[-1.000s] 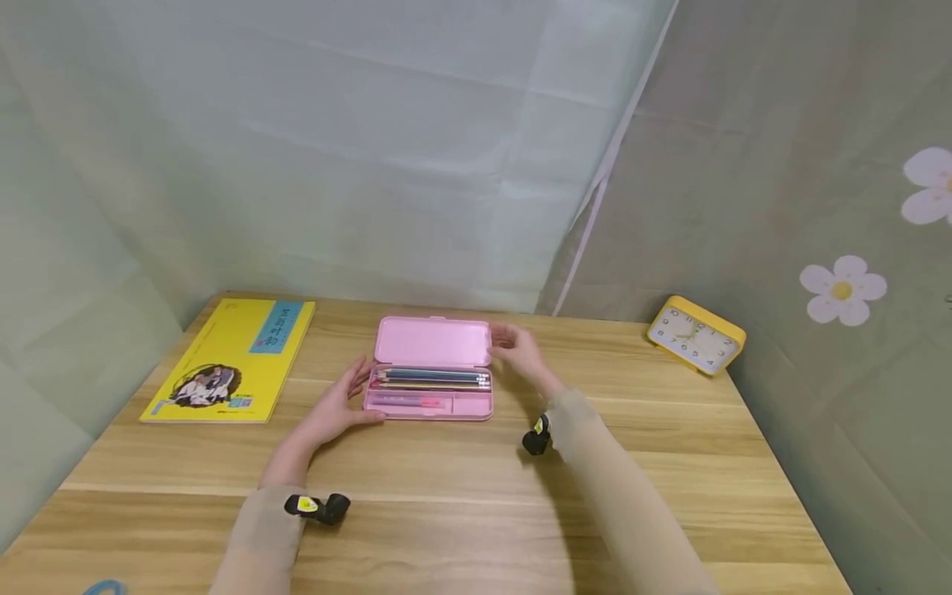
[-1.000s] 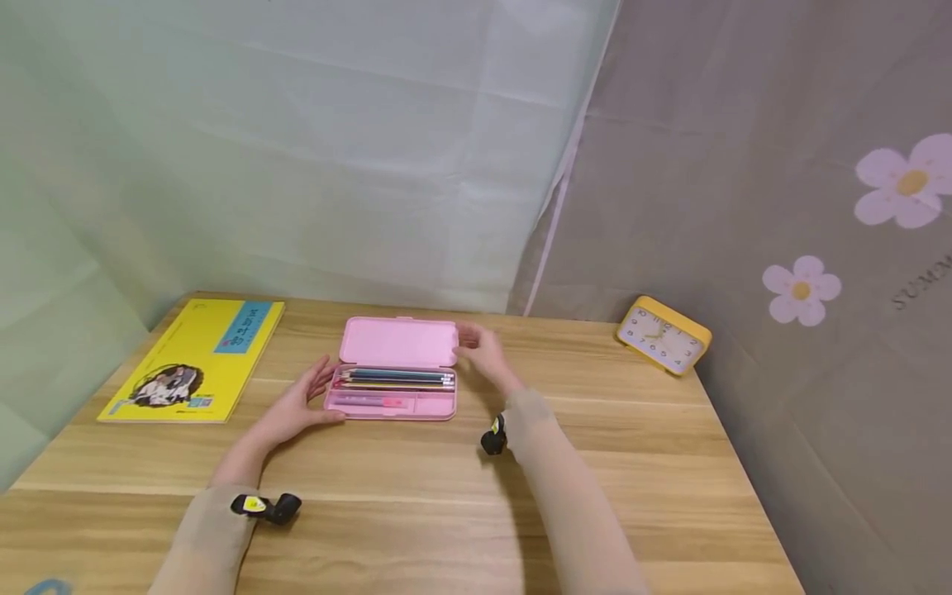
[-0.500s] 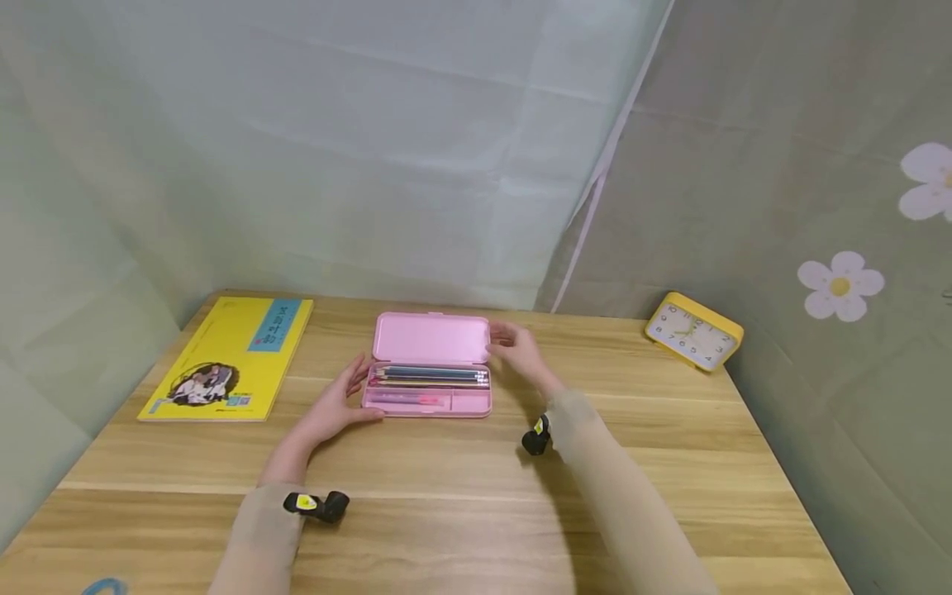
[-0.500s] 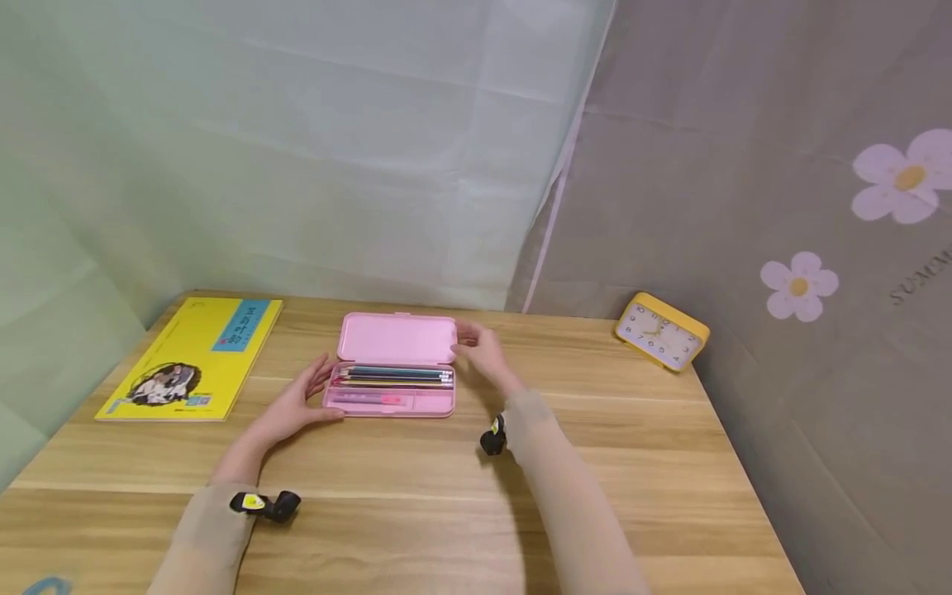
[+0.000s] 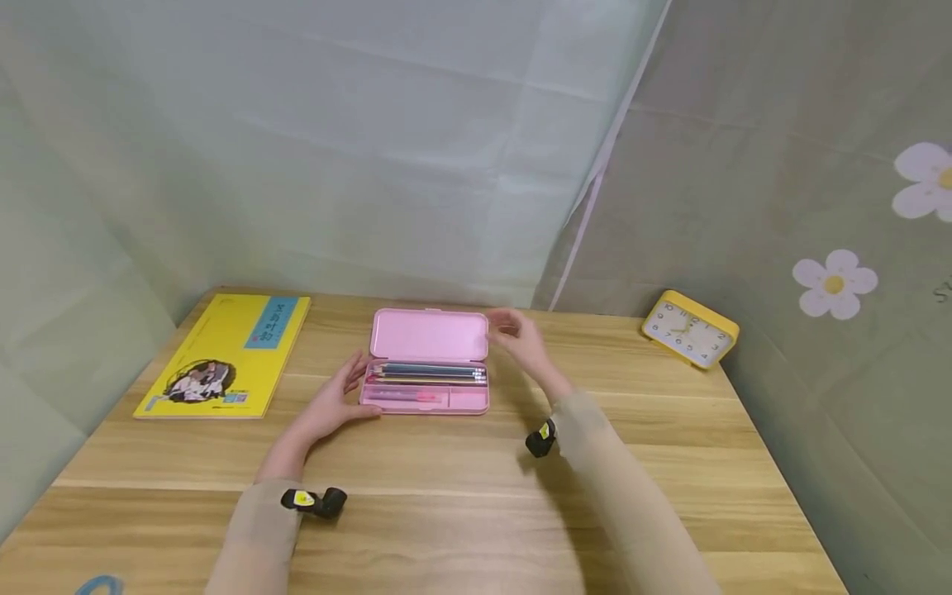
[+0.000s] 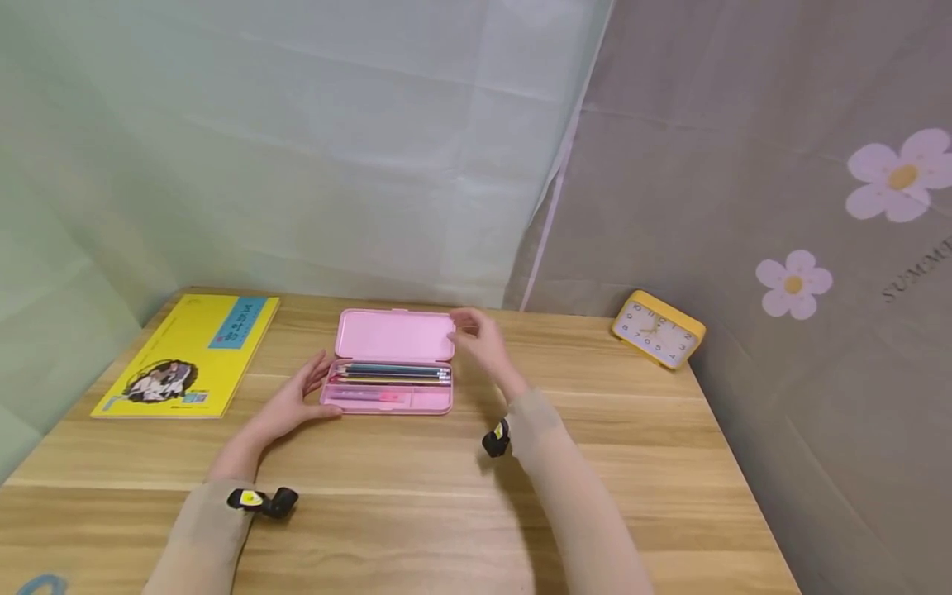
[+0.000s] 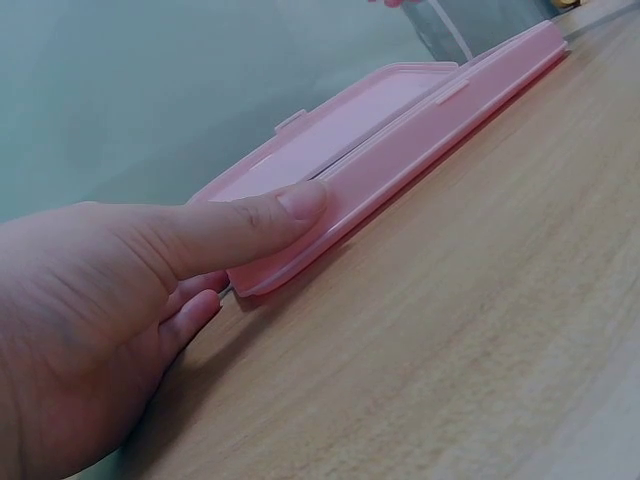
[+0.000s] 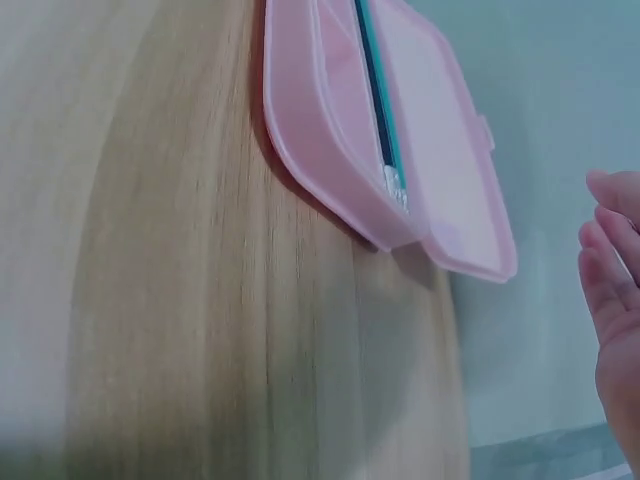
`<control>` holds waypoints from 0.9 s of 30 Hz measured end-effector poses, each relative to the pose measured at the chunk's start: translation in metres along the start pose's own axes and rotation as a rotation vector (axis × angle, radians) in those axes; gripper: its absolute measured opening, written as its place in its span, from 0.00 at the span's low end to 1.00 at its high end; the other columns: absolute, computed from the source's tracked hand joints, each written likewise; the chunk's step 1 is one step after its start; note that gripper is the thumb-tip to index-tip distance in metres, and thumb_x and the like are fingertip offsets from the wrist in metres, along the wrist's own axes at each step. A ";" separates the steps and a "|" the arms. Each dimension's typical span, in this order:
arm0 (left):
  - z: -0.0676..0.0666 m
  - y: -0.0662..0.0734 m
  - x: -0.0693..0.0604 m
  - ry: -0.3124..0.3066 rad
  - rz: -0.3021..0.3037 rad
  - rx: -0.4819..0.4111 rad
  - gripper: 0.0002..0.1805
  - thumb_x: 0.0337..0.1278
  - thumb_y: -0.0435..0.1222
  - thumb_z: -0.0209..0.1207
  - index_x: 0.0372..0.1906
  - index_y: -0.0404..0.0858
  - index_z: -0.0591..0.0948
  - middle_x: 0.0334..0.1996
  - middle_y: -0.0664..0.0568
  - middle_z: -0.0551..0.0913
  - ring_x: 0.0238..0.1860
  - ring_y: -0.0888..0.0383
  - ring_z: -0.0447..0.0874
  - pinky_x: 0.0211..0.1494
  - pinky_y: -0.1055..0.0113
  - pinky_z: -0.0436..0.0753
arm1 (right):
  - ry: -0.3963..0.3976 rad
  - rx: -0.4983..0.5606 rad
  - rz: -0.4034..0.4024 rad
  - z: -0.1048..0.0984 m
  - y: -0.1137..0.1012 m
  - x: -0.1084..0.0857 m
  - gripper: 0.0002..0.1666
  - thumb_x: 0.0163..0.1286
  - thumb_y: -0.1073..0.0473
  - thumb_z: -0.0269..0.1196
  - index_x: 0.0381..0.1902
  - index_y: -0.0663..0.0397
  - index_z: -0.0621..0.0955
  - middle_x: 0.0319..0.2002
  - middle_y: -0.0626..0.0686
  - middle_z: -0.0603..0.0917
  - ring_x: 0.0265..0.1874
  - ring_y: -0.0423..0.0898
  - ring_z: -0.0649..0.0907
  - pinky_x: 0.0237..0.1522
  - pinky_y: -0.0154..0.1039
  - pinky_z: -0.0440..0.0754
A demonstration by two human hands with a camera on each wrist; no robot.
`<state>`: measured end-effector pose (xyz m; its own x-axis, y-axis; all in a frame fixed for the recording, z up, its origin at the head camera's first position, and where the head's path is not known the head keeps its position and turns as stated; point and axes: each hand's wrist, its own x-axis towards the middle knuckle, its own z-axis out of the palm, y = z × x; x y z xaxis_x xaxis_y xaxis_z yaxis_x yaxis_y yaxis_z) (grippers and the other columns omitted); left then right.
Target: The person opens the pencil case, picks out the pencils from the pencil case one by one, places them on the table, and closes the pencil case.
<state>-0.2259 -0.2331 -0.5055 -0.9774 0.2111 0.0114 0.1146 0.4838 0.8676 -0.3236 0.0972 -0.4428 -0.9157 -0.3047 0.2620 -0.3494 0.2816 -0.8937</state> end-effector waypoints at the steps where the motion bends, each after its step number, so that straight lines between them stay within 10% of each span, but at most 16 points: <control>1: 0.000 0.000 0.000 0.001 0.001 -0.001 0.62 0.49 0.42 0.73 0.77 0.30 0.41 0.75 0.31 0.53 0.70 0.29 0.58 0.74 0.37 0.57 | -0.001 -0.015 -0.016 0.000 -0.002 -0.001 0.22 0.61 0.73 0.65 0.54 0.71 0.77 0.51 0.69 0.82 0.52 0.63 0.81 0.61 0.51 0.79; 27: 0.000 0.000 0.000 0.001 -0.011 0.015 0.62 0.49 0.44 0.72 0.77 0.31 0.41 0.75 0.32 0.53 0.71 0.30 0.58 0.74 0.38 0.57 | -0.294 -0.325 -0.030 0.016 0.005 -0.020 0.09 0.58 0.71 0.68 0.39 0.64 0.84 0.36 0.58 0.87 0.36 0.47 0.85 0.42 0.32 0.85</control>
<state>-0.2255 -0.2331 -0.5055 -0.9787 0.2050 0.0027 0.1069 0.4990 0.8600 -0.3036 0.0901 -0.4589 -0.8248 -0.5504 0.1294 -0.4626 0.5254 -0.7141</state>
